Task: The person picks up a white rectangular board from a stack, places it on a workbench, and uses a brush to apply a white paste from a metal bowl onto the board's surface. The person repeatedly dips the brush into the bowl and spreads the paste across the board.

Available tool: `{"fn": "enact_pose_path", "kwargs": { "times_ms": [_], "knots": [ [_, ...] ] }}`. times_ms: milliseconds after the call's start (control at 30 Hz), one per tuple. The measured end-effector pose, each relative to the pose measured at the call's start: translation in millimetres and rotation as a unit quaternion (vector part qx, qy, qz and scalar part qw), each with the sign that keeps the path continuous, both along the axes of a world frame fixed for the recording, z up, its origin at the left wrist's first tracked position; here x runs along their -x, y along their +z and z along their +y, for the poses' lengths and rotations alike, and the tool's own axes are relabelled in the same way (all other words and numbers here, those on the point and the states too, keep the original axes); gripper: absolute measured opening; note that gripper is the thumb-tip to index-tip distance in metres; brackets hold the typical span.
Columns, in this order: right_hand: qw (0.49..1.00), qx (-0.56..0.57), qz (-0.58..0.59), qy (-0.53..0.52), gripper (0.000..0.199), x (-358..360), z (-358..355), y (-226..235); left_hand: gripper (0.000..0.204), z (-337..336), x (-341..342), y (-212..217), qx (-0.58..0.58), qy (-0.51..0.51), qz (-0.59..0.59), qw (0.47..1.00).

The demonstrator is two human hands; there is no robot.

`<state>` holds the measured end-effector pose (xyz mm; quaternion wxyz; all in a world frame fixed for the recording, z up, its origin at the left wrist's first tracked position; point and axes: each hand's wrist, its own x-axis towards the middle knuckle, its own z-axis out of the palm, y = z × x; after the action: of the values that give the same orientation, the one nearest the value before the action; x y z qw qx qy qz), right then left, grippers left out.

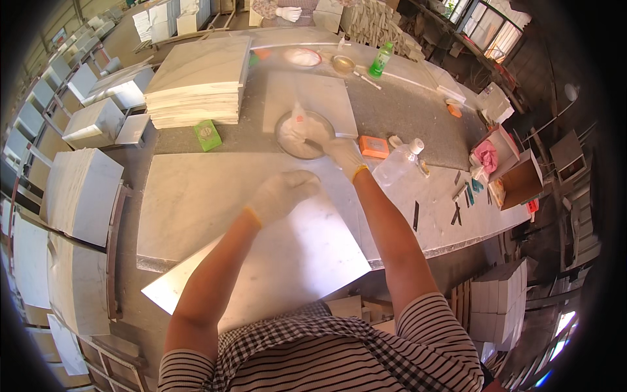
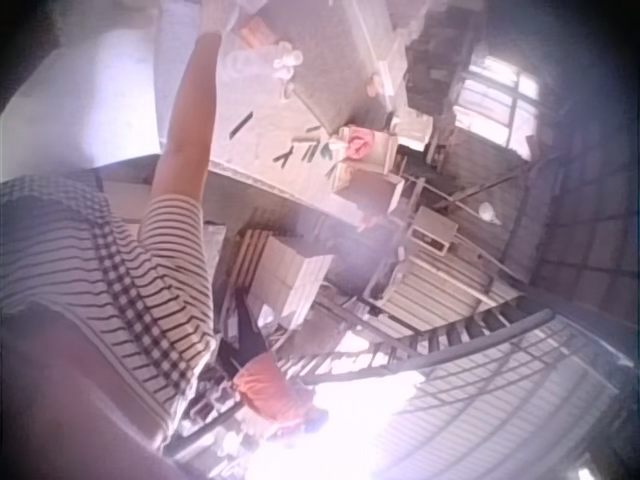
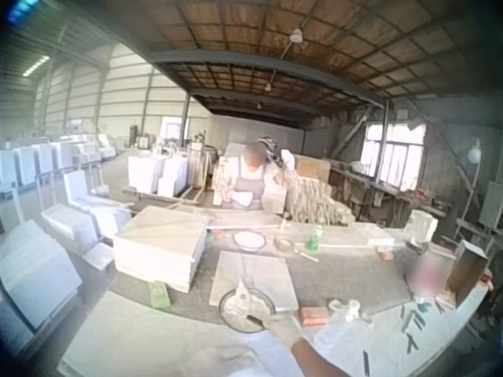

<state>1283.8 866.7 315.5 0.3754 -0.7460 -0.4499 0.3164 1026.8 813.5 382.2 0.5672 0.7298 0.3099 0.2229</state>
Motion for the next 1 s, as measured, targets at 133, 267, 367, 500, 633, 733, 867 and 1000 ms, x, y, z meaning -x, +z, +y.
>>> {"fn": "enact_pose_path", "kwargs": {
  "times_ms": [133, 267, 367, 500, 633, 733, 867, 1000],
  "knots": [
    [0.977, -0.033, 0.209, 0.016, 0.016, -3, -30, 15, 0.035, 0, -1, 3, -0.015, -0.013, 0.000, 1.000],
    [0.967, -0.063, 0.244, 0.050, 0.016, -1, -69, 35, 0.034, -3, 3, 9, 0.014, -0.007, -0.006, 1.000],
    [0.970, -0.083, 0.217, 0.072, 0.018, 6, -97, 50, 0.038, -3, 4, 10, 0.014, -0.012, 0.002, 1.000],
    [0.972, -0.090, 0.192, 0.101, 0.022, 13, -133, 73, 0.041, 1, 1, 4, -0.026, -0.006, 0.002, 1.000],
    [0.970, -0.107, 0.195, 0.097, 0.024, 25, -154, 87, 0.043, 3, 0, -1, -0.004, -0.003, 0.000, 1.000],
    [0.979, -0.074, 0.174, 0.072, 0.020, 29, -162, 94, 0.045, 3, 0, 1, 0.001, -0.001, -0.006, 1.000],
    [0.981, -0.084, 0.148, 0.089, 0.024, 32, -167, 98, 0.045, 1, 1, 6, -0.012, 0.003, -0.007, 1.000],
    [0.983, -0.106, 0.116, 0.091, 0.022, 35, -171, 98, 0.044, 1, 1, 9, -0.003, 0.004, -0.004, 1.000]
  ]
}}
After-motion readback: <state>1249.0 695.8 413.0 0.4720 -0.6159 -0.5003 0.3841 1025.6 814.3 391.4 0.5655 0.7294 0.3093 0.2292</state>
